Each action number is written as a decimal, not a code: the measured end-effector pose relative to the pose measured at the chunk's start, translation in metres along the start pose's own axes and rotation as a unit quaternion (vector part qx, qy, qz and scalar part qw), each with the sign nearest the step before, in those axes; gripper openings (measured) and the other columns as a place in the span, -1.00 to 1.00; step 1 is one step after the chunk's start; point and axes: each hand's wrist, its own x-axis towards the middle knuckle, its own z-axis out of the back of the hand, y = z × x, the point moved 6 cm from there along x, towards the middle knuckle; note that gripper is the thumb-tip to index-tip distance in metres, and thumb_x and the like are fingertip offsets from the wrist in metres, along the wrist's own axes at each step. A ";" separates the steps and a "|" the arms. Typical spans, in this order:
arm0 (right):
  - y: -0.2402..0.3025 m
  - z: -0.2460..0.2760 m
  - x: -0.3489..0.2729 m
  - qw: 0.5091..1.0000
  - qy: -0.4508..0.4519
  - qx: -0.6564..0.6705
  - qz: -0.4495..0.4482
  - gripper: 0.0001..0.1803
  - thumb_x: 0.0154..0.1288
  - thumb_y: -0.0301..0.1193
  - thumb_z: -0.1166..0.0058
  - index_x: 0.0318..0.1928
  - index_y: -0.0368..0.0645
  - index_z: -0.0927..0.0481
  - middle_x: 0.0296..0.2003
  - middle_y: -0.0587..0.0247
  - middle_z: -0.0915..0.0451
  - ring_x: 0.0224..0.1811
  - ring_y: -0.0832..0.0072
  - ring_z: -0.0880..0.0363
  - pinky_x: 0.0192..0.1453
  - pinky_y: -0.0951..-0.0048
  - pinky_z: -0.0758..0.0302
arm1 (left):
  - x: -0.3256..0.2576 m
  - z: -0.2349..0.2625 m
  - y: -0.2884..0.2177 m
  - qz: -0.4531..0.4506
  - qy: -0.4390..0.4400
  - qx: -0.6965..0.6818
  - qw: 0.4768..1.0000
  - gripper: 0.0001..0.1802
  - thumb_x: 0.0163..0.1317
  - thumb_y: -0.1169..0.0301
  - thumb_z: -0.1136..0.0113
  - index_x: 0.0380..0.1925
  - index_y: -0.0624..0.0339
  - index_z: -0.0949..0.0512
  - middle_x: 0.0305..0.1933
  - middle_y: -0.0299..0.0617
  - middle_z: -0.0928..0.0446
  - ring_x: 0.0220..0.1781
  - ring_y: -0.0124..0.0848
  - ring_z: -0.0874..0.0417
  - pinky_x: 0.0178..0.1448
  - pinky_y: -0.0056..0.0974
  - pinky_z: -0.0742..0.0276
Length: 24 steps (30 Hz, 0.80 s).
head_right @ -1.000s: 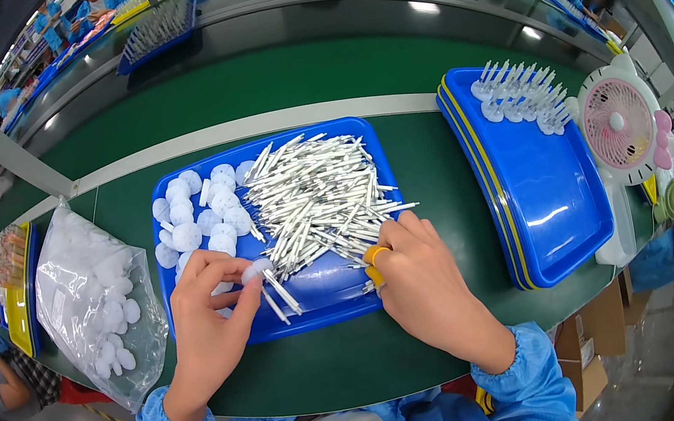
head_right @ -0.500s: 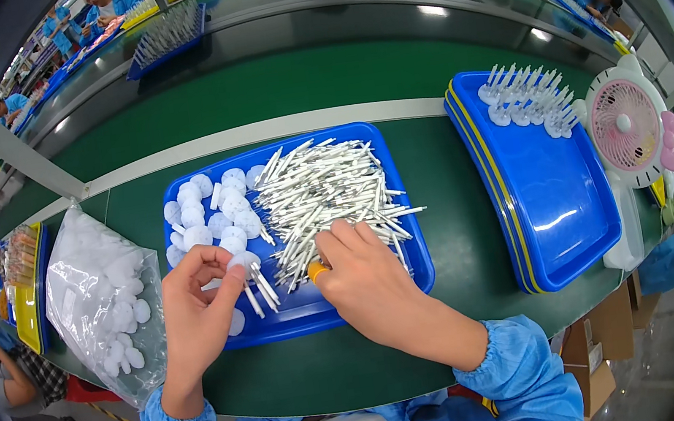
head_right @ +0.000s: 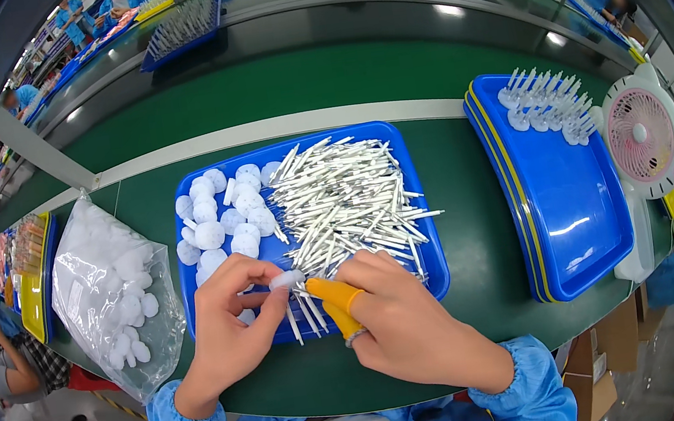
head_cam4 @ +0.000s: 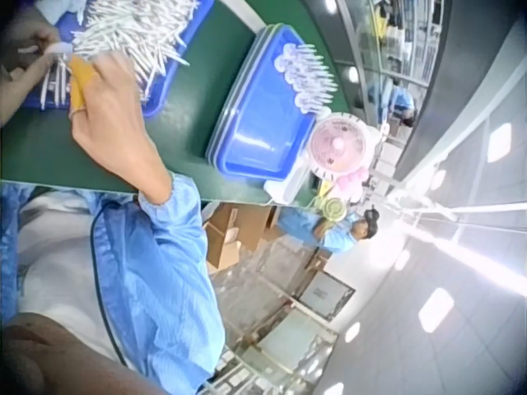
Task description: The person repeatedly picks up white plastic circular bases and thin white rods from a blue tray. They insert the rods into the bases one by one and place the assembled units into a separate blue tray with slots. The process is repetitive and performed by hand.
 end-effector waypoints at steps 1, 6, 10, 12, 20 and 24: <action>-0.001 -0.003 0.000 1.000 -0.003 0.003 0.005 -0.57 -0.12 -0.70 -0.26 -0.10 -0.49 -0.73 -0.20 0.05 -0.52 -0.10 0.10 -0.50 -0.02 0.13 -0.43 | -0.001 -0.002 -0.001 -0.013 -0.005 0.001 1.000 -0.84 0.34 0.68 -0.31 -0.09 0.41 -0.67 -0.10 -0.14 -0.58 -0.05 -0.43 -0.73 -0.05 -0.33 -0.82; -0.004 -0.007 -0.001 1.000 -0.011 -0.010 0.006 -0.63 -0.15 -0.68 -0.29 -0.20 -0.52 -0.71 -0.18 0.01 -0.52 -0.08 0.07 -0.51 0.00 0.12 -0.45 | -0.001 -0.005 -0.004 -0.027 -0.008 0.030 0.999 -0.81 0.33 0.66 -0.33 -0.07 0.36 -0.68 -0.13 -0.08 -0.63 -0.13 -0.34 -0.79 -0.03 -0.23 -0.85; -0.013 -0.007 -0.001 1.000 -0.007 -0.022 -0.005 -0.64 -0.15 -0.68 -0.29 -0.22 -0.53 -0.71 -0.18 -0.02 -0.53 -0.07 0.06 -0.51 0.02 0.10 -0.46 | -0.001 -0.005 -0.004 -0.029 -0.019 0.045 0.998 -0.81 0.30 0.65 -0.36 -0.09 0.34 -0.68 -0.16 -0.10 -0.65 -0.16 -0.35 -0.79 -0.06 -0.23 -0.84; -0.013 -0.007 0.000 1.000 -0.013 -0.022 -0.003 -0.65 -0.15 -0.68 -0.29 -0.22 -0.53 -0.70 -0.17 -0.03 -0.54 -0.07 0.05 -0.51 0.03 0.09 -0.47 | -0.002 -0.005 -0.003 -0.017 -0.024 0.048 0.998 -0.82 0.29 0.64 -0.39 -0.12 0.34 -0.67 -0.19 -0.10 -0.65 -0.16 -0.35 -0.80 -0.07 -0.22 -0.84; -0.006 -0.007 0.002 0.999 -0.020 -0.029 -0.006 -0.65 -0.16 -0.70 -0.28 -0.22 -0.54 -0.68 -0.17 -0.04 -0.54 -0.06 0.03 -0.51 0.04 0.08 -0.47 | -0.003 -0.006 0.001 -0.002 -0.036 0.056 0.998 -0.82 0.25 0.61 -0.45 -0.18 0.34 -0.66 -0.21 -0.10 -0.68 -0.16 -0.33 -0.82 -0.09 -0.22 -0.86; -0.007 -0.011 0.002 1.000 -0.024 -0.013 -0.001 -0.65 -0.15 -0.70 -0.30 -0.22 -0.53 -0.68 -0.17 -0.03 -0.54 -0.06 0.04 -0.51 0.04 0.09 -0.45 | -0.003 -0.008 0.003 -0.002 -0.026 0.051 0.998 -0.83 0.25 0.61 -0.46 -0.20 0.35 -0.66 -0.22 -0.10 -0.68 -0.17 -0.31 -0.82 -0.08 -0.23 -0.87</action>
